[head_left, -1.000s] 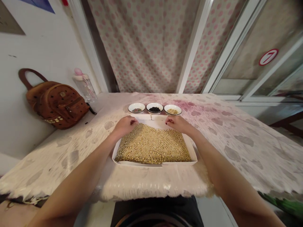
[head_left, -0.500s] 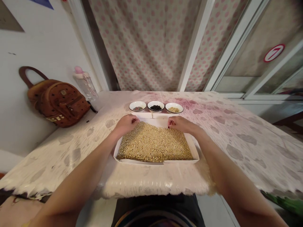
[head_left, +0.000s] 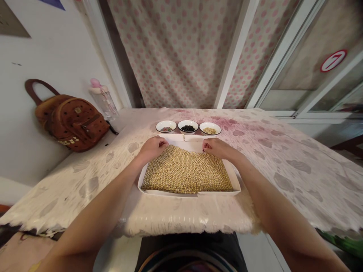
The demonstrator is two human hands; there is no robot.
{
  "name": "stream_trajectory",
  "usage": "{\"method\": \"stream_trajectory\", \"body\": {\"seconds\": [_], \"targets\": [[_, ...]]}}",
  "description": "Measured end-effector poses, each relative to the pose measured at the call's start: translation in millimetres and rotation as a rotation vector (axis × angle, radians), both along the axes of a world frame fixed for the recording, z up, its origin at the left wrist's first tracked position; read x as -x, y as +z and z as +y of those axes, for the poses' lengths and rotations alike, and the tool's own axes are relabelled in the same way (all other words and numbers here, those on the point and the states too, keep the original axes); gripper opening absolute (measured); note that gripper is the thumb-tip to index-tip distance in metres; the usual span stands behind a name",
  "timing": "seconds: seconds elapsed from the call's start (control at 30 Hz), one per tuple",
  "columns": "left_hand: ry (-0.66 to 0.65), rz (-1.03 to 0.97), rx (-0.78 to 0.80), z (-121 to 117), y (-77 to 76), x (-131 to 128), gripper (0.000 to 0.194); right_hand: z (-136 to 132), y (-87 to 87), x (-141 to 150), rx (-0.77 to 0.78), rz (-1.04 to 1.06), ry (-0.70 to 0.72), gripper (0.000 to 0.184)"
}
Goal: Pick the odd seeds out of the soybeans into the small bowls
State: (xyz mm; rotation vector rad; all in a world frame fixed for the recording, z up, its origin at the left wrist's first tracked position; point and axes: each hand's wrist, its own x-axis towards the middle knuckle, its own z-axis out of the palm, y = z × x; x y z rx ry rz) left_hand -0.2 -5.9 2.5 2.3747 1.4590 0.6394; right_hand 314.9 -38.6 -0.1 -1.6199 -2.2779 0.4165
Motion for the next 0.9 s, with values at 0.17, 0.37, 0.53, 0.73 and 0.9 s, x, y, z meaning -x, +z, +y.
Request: {"method": "stream_trajectory", "body": {"seconds": [0.17,0.37,0.53,0.73,0.9], "targets": [[-0.004,-0.008,-0.010,-0.1,-0.2,0.2,0.021,-3.8,2.8,7.6,-0.067,-0.081,0.018,0.011],[-0.005,-0.001,-0.019,-0.2,-0.6,0.1,0.021,-10.4,4.2,18.7,-0.127,-0.139,0.021,0.017],[-0.008,-0.003,-0.012,1.0,-1.3,0.4,0.020,4.4,-0.6,1.1,-0.297,0.064,-0.001,0.015],[-0.011,-0.006,-0.017,1.2,-2.5,0.3,0.020,35.5,-16.7,-44.6,-0.487,0.350,-0.342,0.012],[-0.009,-0.004,-0.017,1.0,-2.9,-0.7,0.020,48.9,-29.5,-59.5,-0.445,0.381,-0.365,0.016]]}}
